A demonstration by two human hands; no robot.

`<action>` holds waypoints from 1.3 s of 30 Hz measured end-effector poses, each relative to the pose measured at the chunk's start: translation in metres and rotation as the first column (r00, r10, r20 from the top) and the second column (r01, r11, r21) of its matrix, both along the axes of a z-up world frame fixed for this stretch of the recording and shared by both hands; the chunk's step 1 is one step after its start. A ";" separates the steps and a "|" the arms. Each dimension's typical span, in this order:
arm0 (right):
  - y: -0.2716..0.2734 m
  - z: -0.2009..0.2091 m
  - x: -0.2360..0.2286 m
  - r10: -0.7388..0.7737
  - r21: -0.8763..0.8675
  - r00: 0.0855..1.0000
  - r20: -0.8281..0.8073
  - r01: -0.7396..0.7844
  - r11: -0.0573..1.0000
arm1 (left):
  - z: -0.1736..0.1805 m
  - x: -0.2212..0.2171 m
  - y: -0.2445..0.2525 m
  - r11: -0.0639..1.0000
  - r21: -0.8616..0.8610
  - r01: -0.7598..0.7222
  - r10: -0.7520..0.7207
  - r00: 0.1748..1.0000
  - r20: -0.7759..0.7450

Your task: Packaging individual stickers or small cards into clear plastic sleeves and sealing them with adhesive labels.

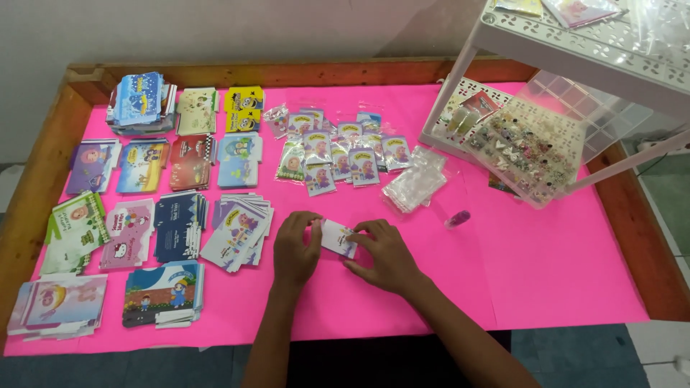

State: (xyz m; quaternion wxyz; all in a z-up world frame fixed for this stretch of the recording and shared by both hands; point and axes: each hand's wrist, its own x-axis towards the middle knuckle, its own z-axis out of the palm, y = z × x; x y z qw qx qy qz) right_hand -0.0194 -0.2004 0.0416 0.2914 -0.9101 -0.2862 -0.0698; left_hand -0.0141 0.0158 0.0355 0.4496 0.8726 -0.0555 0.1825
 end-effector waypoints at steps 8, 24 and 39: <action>0.006 -0.010 -0.005 -0.045 -0.109 0.998 -0.032 0.041 0.993 | -0.031 -0.017 0.011 0.844 0.533 0.052 -0.078 0.997 0.027; 0.020 -0.033 -0.010 -0.107 -0.247 0.991 0.083 0.125 0.961 | -0.027 -0.016 -0.001 0.756 0.653 0.055 -0.164 0.981 0.107; -0.006 -0.015 -0.030 -0.043 -0.417 0.998 0.050 0.060 0.907 | -0.006 -0.021 -0.002 0.737 0.664 0.127 -0.082 0.992 -0.098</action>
